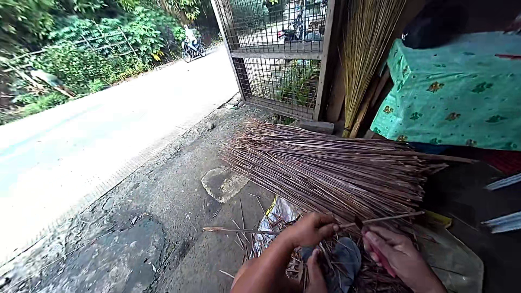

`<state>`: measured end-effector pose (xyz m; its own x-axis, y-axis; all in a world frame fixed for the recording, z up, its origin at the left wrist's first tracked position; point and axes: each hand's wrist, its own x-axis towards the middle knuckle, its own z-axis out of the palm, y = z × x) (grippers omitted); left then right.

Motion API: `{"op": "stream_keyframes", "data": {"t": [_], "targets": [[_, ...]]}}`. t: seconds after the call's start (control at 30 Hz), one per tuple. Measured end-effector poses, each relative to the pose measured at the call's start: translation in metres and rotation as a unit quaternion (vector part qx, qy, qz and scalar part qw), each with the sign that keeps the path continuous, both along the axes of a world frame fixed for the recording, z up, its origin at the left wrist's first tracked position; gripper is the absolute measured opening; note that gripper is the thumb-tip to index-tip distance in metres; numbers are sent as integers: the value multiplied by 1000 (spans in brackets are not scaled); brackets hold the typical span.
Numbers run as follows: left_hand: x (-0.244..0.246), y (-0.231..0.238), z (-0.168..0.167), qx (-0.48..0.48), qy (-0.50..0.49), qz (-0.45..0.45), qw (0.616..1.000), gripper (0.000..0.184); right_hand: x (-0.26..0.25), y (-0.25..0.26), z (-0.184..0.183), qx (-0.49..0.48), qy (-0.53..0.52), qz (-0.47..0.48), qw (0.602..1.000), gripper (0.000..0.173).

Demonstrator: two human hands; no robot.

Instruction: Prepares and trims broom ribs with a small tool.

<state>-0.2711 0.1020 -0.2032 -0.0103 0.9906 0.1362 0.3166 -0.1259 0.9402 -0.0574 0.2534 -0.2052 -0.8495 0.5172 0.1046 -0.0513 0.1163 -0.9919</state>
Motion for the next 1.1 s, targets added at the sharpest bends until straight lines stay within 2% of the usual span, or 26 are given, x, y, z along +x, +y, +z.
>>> {"op": "stream_keyframes", "data": {"t": [0.1,0.17,0.3,0.37,0.47,0.57,0.67,0.8,0.9,1.0,1.1], "targets": [[-5,-4,4,-15,5,-9,1000,31,15,21,7,3,14,-117,993,26],[-6,-6,5,-40,28,2,999,31,27,39,12,-8,28,-149,988,25],[6,4,5,-46,45,34,997,32,18,18,13,-84,2,-12,996,36],[15,10,3,-30,44,31,998,31,3,-3,7,-114,18,14,993,30],[9,5,-1,-42,50,31,997,29,-14,-3,3,-135,64,-62,987,25],[1,-3,2,-66,57,59,994,30,-7,14,12,-131,71,-137,979,34],[4,4,3,-70,13,89,994,32,-5,6,15,-135,26,-71,988,42],[19,11,-6,-76,-45,61,994,27,-17,-10,4,-159,-3,-20,987,23],[11,7,-12,-98,12,49,994,28,-12,1,2,-205,39,-79,975,25],[1,6,-17,-126,77,52,988,30,0,19,8,-216,75,-144,963,34],[2,7,-15,-77,77,58,992,30,1,17,6,-139,32,-92,985,31]]}}
